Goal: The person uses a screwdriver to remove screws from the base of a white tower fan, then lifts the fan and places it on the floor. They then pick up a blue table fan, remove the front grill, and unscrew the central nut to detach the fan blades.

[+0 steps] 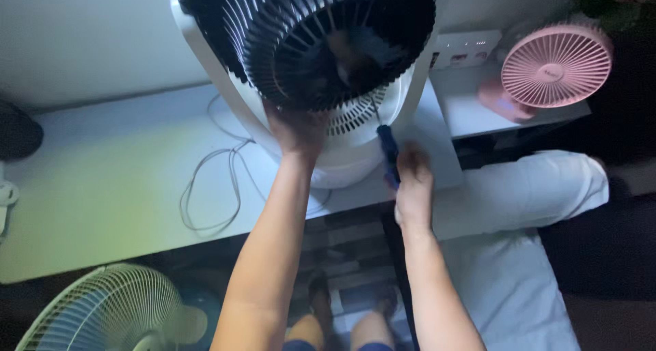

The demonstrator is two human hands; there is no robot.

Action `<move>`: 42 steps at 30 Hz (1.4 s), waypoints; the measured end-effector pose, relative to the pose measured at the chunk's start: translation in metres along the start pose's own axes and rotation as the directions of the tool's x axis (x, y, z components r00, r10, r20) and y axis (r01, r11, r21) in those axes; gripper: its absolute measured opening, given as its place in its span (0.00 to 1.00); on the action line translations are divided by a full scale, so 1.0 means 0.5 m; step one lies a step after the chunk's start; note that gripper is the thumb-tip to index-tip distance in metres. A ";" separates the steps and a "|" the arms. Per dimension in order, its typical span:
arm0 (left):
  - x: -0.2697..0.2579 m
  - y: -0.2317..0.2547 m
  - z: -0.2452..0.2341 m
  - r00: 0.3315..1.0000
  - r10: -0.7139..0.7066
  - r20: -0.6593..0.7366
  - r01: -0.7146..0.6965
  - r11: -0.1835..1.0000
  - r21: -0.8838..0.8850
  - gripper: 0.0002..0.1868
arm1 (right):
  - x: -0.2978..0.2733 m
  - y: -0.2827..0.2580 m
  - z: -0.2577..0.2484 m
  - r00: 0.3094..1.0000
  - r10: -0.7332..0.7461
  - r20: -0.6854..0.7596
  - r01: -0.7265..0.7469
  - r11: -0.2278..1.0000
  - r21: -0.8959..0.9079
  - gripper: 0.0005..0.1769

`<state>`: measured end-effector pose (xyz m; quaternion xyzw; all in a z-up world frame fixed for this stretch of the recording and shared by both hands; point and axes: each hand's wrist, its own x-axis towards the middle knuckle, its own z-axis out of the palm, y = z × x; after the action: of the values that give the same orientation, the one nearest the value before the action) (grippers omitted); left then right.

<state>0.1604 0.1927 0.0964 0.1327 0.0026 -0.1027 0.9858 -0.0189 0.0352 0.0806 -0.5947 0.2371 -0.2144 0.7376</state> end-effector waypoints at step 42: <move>-0.021 -0.231 -0.100 0.921 0.027 0.389 0.078 0.965 -0.251 0.46 | 0.034 -0.057 -0.070 0.908 0.197 0.370 -0.300 0.922 0.245 0.18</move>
<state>0.1280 0.0990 0.0184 -0.0219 -0.1778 -0.1385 0.9740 -0.0275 -0.0078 0.1006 -0.4696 0.1466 -0.0454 0.8694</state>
